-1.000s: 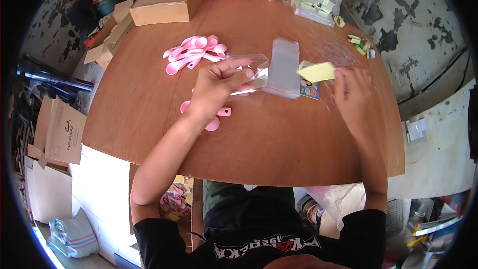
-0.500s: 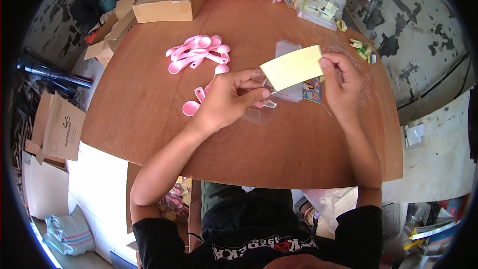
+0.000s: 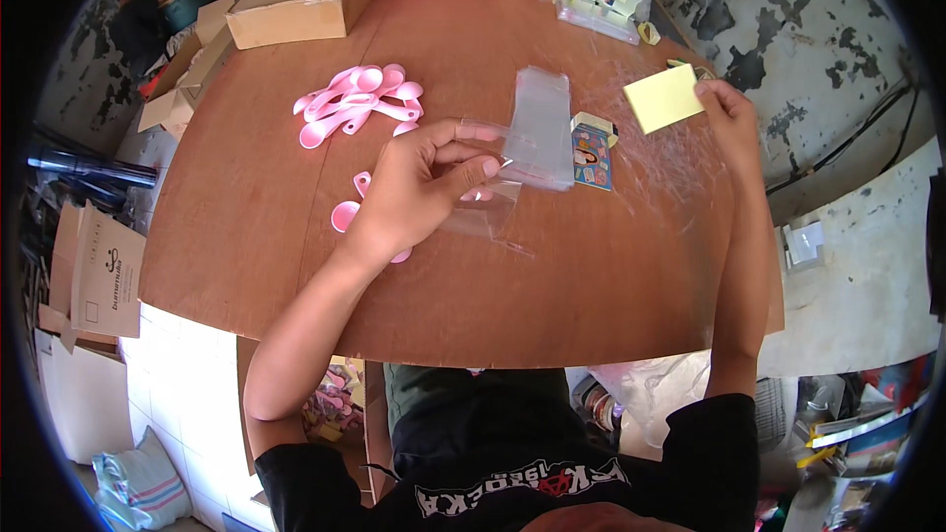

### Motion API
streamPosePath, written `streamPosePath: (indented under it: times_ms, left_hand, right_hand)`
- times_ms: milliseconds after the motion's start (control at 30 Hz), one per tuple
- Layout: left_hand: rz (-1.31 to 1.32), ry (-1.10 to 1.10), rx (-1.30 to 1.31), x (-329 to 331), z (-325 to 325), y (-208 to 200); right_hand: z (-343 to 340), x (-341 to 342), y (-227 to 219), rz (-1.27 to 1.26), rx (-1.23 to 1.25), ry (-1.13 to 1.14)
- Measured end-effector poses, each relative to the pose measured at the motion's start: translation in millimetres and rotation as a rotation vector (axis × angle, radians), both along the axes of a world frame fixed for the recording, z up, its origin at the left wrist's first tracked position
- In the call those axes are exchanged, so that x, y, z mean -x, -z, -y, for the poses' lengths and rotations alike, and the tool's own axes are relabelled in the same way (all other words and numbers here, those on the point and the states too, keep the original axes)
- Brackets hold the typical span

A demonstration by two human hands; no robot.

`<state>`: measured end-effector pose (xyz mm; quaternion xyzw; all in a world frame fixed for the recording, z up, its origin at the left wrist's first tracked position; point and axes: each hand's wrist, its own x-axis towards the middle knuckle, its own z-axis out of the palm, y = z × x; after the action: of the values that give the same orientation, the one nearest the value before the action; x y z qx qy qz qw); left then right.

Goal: The person places a yellow sticky note and a pink plastic spoon into a small clear plastic bag, then seals the bag. This process is repeated multiple times with additional spoons and notes.

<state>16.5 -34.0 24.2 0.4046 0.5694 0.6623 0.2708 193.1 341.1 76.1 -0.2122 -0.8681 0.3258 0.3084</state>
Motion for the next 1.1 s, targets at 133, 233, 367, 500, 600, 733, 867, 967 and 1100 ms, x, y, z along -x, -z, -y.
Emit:
streamPosePath:
  times_ms: [133,233,367,500,600,733,867,967,1100]
  left_hand:
    - [0.023,-0.023,-0.020,-4,-1,1]
    - [-0.056,-0.036,-0.086,1,-3,13]
    - [-0.065,-0.098,-0.153,-4,-4,12]
    - [-0.269,-0.469,-0.324,-3,-7,14]
    - [-0.361,-0.504,-0.220,1,1,12]
    - [-0.332,-0.149,-0.243,-2,2,8]
    - [-0.078,-0.173,-0.275,-3,1,9]
    - [0.058,-0.112,-0.199,2,1,8]
    - [0.036,-0.040,-0.161,0,-1,6]
  right_hand:
    - [86,11,5,0.083,0.458,-0.577]
    - [156,39,27,0.094,0.557,-0.791]
    - [197,50,34,0.020,0.645,-0.904]
    - [205,52,34,-0.039,0.869,-0.865]
    - [211,51,34,-0.061,1.030,-0.829]
    - [214,54,38,-0.143,1.065,-0.907]
    - [214,51,30,-0.165,0.854,-0.724]
    - [203,47,17,-0.311,0.458,-0.510]
    - [178,50,8,-0.575,0.138,-0.322]
